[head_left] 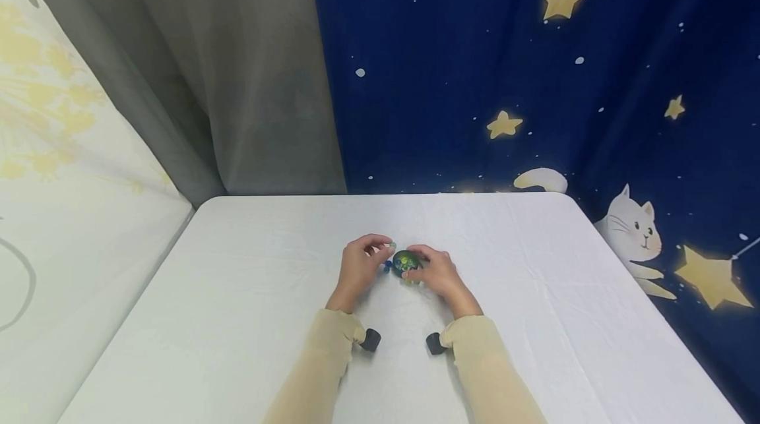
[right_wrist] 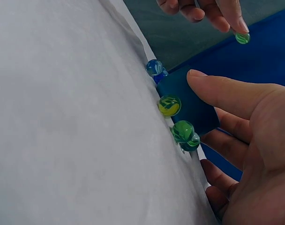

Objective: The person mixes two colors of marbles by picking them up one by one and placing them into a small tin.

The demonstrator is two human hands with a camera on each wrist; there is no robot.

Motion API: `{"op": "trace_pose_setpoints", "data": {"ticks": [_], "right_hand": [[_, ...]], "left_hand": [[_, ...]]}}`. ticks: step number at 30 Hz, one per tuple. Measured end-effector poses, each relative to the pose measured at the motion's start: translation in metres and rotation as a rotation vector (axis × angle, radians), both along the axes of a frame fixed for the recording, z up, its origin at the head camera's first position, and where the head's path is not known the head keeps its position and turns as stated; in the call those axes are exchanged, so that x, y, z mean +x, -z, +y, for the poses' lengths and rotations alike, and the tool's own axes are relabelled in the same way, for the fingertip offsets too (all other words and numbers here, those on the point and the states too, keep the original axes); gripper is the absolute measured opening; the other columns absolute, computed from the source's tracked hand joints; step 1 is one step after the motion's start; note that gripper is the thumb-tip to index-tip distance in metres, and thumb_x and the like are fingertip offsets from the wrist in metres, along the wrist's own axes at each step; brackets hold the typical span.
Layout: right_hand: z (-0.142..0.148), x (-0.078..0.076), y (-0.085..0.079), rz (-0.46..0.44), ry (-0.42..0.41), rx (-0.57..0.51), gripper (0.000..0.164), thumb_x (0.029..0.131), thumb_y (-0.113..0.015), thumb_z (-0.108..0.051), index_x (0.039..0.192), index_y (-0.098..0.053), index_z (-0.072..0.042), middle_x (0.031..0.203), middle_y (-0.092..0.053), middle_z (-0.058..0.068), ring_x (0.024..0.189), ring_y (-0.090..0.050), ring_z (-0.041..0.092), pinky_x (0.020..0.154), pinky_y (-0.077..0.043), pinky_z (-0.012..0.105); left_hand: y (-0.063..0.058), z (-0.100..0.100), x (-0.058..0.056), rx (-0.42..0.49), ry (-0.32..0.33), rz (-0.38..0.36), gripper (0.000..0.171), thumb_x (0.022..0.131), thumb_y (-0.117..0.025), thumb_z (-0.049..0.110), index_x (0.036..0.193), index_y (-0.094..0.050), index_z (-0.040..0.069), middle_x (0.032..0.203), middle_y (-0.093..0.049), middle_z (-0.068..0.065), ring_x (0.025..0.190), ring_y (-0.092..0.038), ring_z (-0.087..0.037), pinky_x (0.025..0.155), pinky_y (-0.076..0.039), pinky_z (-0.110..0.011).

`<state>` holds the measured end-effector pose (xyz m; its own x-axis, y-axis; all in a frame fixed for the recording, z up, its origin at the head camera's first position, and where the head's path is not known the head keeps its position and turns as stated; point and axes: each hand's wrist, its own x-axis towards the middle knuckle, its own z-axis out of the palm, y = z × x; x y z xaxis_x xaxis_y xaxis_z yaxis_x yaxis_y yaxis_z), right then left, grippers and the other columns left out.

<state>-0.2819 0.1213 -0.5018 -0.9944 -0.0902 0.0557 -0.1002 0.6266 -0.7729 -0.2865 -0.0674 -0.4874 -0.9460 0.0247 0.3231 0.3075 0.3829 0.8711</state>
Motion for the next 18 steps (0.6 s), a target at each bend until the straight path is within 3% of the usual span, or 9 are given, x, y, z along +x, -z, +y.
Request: {"op": "trace_pose_setpoints", "data": {"ticks": [18], "right_hand": [[-0.0004,0.0007,-0.0015,0.0,-0.005,0.002,0.052,0.076,-0.083,-0.022,0.124,-0.065,-0.018,0.129,-0.062,0.011,0.124,-0.052,0.033,0.102,-0.033,0.056]], "left_hand": [[0.0021,0.0074,0.0033,0.018,0.011,-0.001,0.017,0.083,-0.078,0.015,0.099,-0.074,0.014,0.076,-0.06,0.003,0.068,-0.049,-0.018,0.061,-0.04,-0.027]]}}
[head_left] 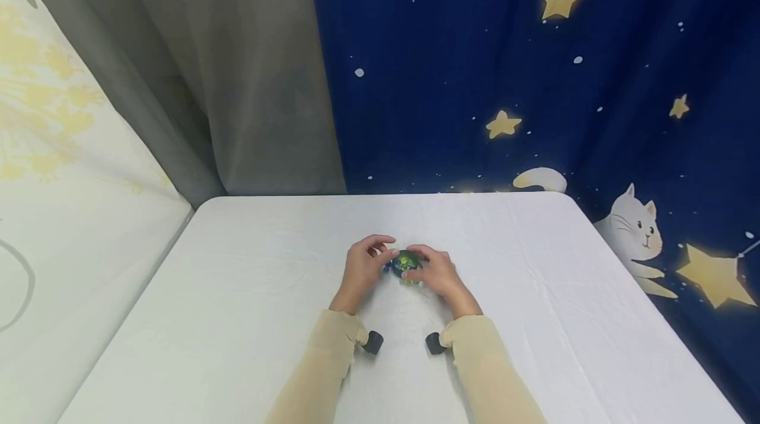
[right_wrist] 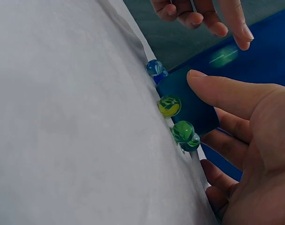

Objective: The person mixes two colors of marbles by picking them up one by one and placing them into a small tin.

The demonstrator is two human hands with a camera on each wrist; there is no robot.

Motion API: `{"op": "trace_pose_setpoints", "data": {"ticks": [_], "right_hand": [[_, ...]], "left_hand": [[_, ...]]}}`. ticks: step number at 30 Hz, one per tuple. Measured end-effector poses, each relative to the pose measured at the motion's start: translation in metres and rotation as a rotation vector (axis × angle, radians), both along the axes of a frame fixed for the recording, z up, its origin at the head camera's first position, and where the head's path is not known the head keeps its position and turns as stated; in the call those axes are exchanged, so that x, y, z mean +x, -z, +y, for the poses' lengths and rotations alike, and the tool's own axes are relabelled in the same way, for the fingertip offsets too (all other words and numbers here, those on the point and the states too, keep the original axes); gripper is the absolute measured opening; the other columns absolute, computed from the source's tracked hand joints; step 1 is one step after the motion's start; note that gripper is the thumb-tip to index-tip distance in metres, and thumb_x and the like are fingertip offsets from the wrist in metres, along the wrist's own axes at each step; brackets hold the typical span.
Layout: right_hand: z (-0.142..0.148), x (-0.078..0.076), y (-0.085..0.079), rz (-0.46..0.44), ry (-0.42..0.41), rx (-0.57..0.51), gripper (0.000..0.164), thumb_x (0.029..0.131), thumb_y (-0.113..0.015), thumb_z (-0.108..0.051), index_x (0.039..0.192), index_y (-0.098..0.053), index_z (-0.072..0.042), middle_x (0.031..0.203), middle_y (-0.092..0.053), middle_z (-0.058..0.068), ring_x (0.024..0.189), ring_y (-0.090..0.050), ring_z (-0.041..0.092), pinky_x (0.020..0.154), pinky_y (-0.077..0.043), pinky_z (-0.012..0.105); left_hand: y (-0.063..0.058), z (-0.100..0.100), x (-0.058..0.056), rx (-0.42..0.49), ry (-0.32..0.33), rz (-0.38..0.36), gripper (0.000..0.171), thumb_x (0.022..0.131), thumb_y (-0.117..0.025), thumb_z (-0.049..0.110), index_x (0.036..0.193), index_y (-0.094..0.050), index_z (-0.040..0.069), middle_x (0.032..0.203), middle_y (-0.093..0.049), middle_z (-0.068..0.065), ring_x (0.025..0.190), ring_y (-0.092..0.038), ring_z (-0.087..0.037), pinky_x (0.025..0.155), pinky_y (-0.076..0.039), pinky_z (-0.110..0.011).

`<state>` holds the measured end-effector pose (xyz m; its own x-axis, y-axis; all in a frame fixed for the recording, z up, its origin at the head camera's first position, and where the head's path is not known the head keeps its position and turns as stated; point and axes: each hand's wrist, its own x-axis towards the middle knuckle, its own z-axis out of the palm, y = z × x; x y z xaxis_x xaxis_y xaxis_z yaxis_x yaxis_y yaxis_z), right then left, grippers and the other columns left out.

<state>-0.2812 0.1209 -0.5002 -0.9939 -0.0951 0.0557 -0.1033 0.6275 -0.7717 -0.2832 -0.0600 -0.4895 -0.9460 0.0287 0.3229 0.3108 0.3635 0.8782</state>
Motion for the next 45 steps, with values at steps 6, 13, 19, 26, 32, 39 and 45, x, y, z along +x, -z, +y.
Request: {"op": "trace_pose_setpoints", "data": {"ticks": [6,13,19,26,32,39,45], "right_hand": [[0.0,-0.001,0.002,-0.004,0.003,-0.001,0.053,0.075,-0.084,-0.022,0.124,-0.065,-0.018,0.128,-0.062,0.011,0.123,-0.052,0.032,0.102,-0.034,0.056],[-0.001,0.0,0.0,-0.002,0.001,0.0,0.053,0.074,-0.084,-0.023,0.124,-0.065,-0.018,0.127,-0.062,0.012,0.122,-0.053,0.034,0.101,-0.034,0.057],[0.0,-0.001,0.0,-0.006,0.003,-0.007,0.053,0.075,-0.084,-0.023,0.124,-0.065,-0.019,0.128,-0.062,0.012,0.123,-0.052,0.034,0.101,-0.034,0.056],[0.0,0.001,-0.001,-0.01,-0.003,-0.024,0.052,0.074,-0.084,-0.023,0.123,-0.066,-0.019,0.127,-0.062,0.012,0.121,-0.053,0.034,0.1,-0.035,0.057],[0.0,0.001,-0.001,-0.007,0.0,-0.017,0.052,0.074,-0.084,-0.023,0.123,-0.066,-0.019,0.127,-0.063,0.012,0.121,-0.053,0.034,0.1,-0.035,0.057],[0.001,0.0,0.001,-0.024,0.001,-0.015,0.054,0.074,-0.084,-0.022,0.124,-0.065,-0.019,0.127,-0.062,0.013,0.122,-0.053,0.034,0.101,-0.033,0.057],[0.001,0.0,0.001,-0.002,-0.005,-0.036,0.053,0.073,-0.085,-0.021,0.123,-0.066,-0.018,0.125,-0.063,0.012,0.12,-0.054,0.033,0.101,-0.034,0.056]], "left_hand": [[0.002,-0.002,0.0,-0.024,0.013,0.011,0.018,0.083,-0.077,0.015,0.101,-0.073,0.013,0.076,-0.061,0.002,0.067,-0.049,-0.02,0.059,-0.039,-0.027],[0.003,-0.004,-0.001,-0.07,-0.017,-0.02,0.015,0.083,-0.077,0.018,0.098,-0.074,0.013,0.076,-0.061,0.003,0.069,-0.05,-0.016,0.062,-0.041,-0.029],[0.002,-0.005,-0.002,-0.099,-0.037,-0.091,0.011,0.085,-0.075,0.018,0.095,-0.075,0.014,0.077,-0.062,0.002,0.072,-0.051,-0.017,0.065,-0.042,-0.031],[0.007,-0.006,-0.004,-0.137,-0.048,-0.119,0.012,0.082,-0.077,0.014,0.093,-0.074,0.014,0.077,-0.061,0.003,0.073,-0.052,-0.015,0.067,-0.043,-0.031],[0.008,-0.007,-0.004,-0.186,-0.031,-0.19,0.014,0.081,-0.077,0.011,0.095,-0.074,0.015,0.079,-0.061,0.004,0.072,-0.053,-0.015,0.068,-0.043,-0.032],[0.01,-0.009,-0.002,-0.24,0.004,-0.241,0.017,0.08,-0.078,0.01,0.096,-0.074,0.014,0.085,-0.063,0.002,0.078,-0.058,-0.015,0.075,-0.047,-0.037],[0.012,-0.009,-0.002,-0.296,0.026,-0.257,0.018,0.08,-0.078,0.013,0.097,-0.074,0.015,0.083,-0.064,0.004,0.083,-0.059,-0.017,0.084,-0.045,-0.042]]}}
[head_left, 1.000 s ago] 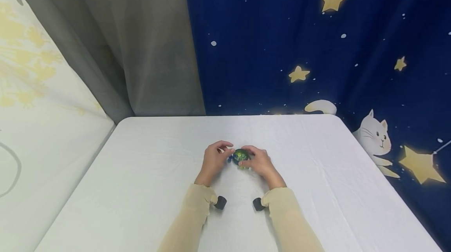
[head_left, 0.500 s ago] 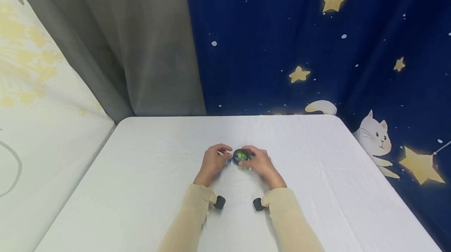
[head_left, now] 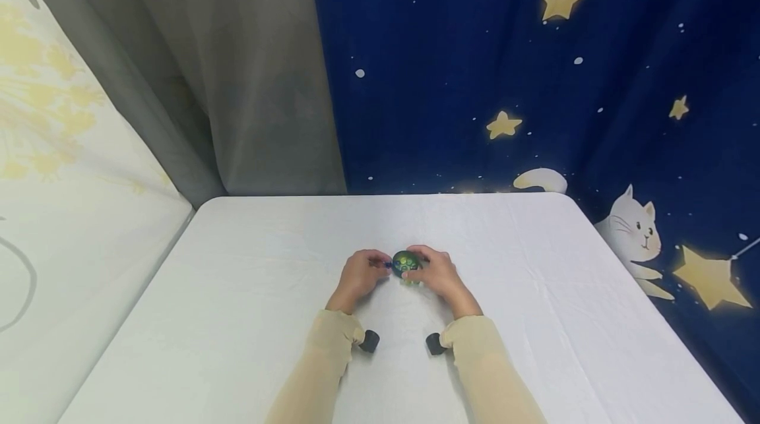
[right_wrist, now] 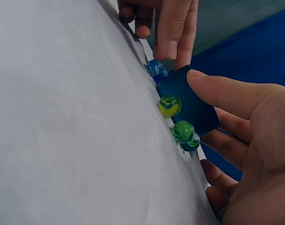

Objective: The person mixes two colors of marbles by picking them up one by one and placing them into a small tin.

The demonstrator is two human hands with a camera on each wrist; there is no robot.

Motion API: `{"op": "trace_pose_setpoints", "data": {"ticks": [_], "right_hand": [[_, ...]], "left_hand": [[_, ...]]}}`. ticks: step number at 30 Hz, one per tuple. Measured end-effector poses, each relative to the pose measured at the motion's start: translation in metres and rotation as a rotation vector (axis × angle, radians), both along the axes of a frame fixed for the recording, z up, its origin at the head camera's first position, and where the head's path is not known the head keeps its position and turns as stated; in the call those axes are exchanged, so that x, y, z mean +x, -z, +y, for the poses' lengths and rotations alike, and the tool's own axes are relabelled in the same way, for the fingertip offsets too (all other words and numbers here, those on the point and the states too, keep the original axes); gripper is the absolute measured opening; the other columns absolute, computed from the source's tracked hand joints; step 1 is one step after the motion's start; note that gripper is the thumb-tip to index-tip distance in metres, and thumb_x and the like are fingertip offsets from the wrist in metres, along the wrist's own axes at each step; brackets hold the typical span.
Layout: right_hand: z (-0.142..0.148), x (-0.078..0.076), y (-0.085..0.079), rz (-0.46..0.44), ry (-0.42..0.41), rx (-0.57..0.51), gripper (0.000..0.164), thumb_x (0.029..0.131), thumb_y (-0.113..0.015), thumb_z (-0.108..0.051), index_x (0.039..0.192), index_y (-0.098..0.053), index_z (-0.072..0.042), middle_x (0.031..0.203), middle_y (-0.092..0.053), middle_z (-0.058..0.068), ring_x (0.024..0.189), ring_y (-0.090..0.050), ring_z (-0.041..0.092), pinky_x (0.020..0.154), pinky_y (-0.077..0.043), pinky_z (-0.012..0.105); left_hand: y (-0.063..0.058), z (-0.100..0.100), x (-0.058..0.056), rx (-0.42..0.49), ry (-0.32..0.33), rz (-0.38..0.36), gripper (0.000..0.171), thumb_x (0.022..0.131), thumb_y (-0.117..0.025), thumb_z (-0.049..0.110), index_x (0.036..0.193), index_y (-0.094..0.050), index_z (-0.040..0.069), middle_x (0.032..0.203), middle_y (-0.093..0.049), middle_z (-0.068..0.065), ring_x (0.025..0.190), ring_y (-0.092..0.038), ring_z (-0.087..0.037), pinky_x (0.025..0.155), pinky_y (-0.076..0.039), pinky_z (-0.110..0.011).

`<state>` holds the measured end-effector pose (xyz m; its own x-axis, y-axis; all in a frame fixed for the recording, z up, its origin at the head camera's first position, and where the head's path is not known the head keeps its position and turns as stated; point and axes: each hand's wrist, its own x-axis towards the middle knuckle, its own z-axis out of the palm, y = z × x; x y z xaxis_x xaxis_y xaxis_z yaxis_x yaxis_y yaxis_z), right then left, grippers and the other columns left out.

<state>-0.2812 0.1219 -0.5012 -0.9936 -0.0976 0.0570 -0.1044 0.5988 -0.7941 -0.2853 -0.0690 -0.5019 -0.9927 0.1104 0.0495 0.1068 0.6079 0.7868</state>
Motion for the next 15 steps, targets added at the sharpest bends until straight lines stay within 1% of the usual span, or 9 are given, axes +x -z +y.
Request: {"op": "trace_pose_setpoints", "data": {"ticks": [5,11,15], "right_hand": [[-0.0003,0.0004,-0.0005,0.011,-0.005,-0.003,0.053,0.073,-0.085,-0.02,0.122,-0.066,-0.018,0.125,-0.063,0.013,0.12,-0.054,0.033,0.101,-0.034,0.055],[0.0,0.0004,-0.0011,-0.004,0.002,0.003,0.053,0.074,-0.084,-0.021,0.123,-0.066,-0.019,0.126,-0.063,0.013,0.121,-0.054,0.033,0.102,-0.033,0.056],[-0.0003,0.0007,-0.0008,-0.004,0.0,0.008,0.053,0.074,-0.085,-0.021,0.123,-0.066,-0.019,0.126,-0.063,0.013,0.121,-0.054,0.034,0.101,-0.034,0.057]], "left_hand": [[0.0006,0.0006,0.0014,-0.025,-0.001,0.008,0.019,0.08,-0.078,0.015,0.098,-0.074,0.015,0.084,-0.064,0.004,0.085,-0.058,-0.018,0.085,-0.044,-0.043],[0.0029,0.0012,0.0024,-0.052,-0.011,0.013,0.018,0.079,-0.079,0.015,0.097,-0.074,0.016,0.086,-0.064,0.003,0.083,-0.057,-0.017,0.082,-0.045,-0.041],[0.0044,0.0023,0.0028,-0.062,-0.02,0.02,0.017,0.079,-0.079,0.013,0.095,-0.074,0.016,0.086,-0.065,0.003,0.084,-0.058,-0.018,0.083,-0.046,-0.041]]}}
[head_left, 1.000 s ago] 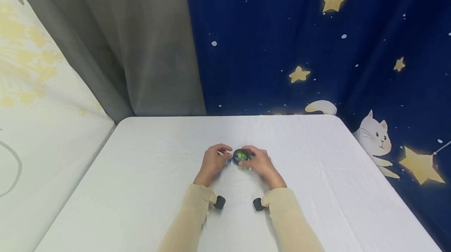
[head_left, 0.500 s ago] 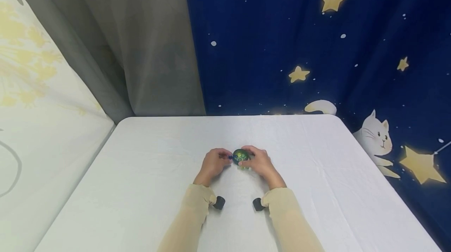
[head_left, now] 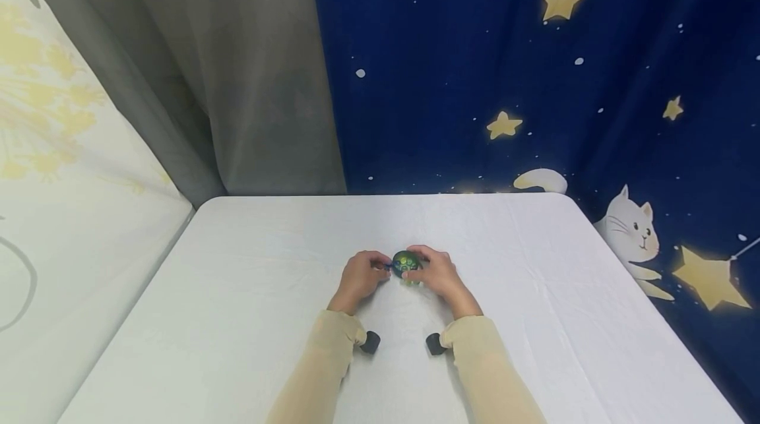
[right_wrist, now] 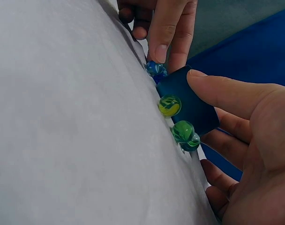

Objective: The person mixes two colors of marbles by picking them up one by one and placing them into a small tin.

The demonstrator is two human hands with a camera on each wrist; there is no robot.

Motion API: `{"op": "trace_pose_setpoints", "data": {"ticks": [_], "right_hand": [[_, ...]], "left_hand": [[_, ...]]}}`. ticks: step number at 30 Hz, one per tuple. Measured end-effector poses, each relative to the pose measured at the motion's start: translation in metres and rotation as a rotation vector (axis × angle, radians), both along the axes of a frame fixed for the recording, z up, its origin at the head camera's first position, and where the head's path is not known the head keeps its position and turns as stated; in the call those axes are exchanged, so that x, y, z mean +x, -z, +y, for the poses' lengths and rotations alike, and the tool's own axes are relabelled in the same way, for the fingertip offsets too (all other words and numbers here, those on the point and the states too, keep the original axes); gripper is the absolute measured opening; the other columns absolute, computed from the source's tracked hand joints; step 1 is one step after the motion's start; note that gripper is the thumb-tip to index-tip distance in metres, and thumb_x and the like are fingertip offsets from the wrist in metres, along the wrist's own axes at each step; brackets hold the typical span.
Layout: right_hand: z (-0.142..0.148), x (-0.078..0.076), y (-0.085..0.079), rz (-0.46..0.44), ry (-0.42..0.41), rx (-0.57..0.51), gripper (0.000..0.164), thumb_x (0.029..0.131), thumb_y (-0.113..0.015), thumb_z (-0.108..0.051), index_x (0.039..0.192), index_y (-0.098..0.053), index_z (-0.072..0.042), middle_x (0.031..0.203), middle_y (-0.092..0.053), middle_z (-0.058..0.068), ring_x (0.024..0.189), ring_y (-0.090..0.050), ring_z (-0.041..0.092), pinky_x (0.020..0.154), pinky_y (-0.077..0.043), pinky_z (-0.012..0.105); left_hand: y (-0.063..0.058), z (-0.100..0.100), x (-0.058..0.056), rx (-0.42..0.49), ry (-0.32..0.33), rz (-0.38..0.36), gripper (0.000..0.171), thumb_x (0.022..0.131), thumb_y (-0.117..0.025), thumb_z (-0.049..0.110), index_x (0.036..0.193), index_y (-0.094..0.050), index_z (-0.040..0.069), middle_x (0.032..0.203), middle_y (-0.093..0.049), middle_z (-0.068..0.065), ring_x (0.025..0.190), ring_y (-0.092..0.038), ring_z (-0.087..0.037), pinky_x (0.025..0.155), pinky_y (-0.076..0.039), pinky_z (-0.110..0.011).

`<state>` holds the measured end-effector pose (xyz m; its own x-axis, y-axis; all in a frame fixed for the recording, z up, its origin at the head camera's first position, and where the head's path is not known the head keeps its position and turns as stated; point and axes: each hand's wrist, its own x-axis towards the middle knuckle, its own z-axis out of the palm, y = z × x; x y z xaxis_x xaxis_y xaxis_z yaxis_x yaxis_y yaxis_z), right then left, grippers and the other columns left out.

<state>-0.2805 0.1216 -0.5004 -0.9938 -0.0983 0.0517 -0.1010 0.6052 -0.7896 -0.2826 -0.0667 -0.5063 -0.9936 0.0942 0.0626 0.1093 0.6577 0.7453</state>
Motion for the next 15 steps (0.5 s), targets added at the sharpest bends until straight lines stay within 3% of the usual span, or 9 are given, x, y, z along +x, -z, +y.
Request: {"op": "trace_pose_setpoints", "data": {"ticks": [7,15], "right_hand": [[0.0008,0.0021,-0.0011,-0.004,-0.002,-0.009,0.053,0.073,-0.085,-0.021,0.123,-0.066,-0.019,0.126,-0.063,0.012,0.121,-0.054,0.033,0.101,-0.033,0.057],[0.0011,0.0006,0.0016,-0.009,0.0,0.001,0.054,0.072,-0.085,-0.022,0.123,-0.066,-0.018,0.127,-0.063,0.013,0.12,-0.054,0.034,0.101,-0.034,0.057]], "left_hand": [[0.0011,0.0035,0.003,-0.025,-0.018,0.012,0.016,0.078,-0.079,0.009,0.091,-0.073,0.015,0.087,-0.066,0.002,0.087,-0.061,-0.021,0.083,-0.047,-0.042],[0.0039,0.0036,0.0023,-0.029,-0.028,0.024,0.014,0.078,-0.078,0.008,0.088,-0.072,0.017,0.08,-0.062,0.005,0.077,-0.058,-0.015,0.077,-0.046,-0.038]]}}
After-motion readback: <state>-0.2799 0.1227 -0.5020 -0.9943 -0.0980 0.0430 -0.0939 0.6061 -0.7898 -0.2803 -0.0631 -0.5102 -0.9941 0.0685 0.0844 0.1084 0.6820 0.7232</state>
